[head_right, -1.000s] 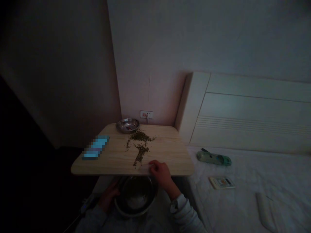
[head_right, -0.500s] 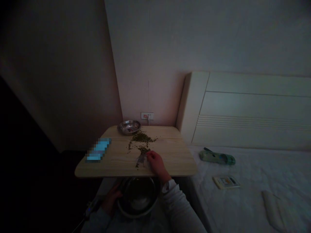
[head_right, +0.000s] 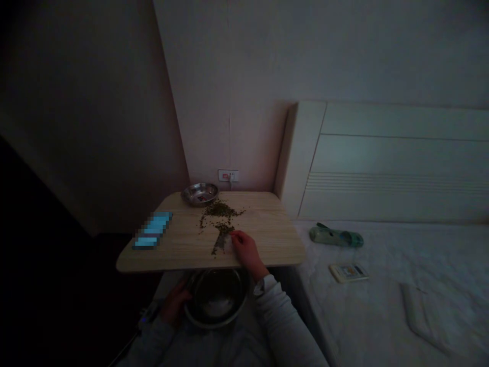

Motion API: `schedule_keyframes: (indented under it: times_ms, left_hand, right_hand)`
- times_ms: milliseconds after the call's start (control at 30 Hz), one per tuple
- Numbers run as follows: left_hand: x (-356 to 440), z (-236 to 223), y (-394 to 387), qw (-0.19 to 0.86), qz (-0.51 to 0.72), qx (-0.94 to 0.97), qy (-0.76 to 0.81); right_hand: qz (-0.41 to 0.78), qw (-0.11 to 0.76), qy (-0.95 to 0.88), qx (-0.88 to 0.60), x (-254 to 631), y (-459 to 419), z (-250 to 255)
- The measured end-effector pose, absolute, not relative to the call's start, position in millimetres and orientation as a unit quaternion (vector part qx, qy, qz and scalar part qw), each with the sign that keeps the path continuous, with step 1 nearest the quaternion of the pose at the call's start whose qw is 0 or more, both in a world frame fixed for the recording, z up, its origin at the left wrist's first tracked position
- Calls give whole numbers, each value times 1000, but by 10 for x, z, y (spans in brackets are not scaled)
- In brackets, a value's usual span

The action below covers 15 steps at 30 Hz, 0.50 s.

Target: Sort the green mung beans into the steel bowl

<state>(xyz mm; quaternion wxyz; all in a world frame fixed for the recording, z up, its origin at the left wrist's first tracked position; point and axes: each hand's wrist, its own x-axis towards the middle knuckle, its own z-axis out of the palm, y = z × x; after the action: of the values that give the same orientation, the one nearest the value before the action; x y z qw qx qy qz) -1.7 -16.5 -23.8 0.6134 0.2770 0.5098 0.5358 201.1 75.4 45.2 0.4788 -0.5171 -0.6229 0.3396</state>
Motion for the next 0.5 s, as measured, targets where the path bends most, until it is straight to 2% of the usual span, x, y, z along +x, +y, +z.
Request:
schedule_keyframes:
  times_ms: [500]
  left_hand:
    - [11,-167,-230,599,523,272,541]
  right_hand:
    - [348,448,-641,-517,1961,748,457]
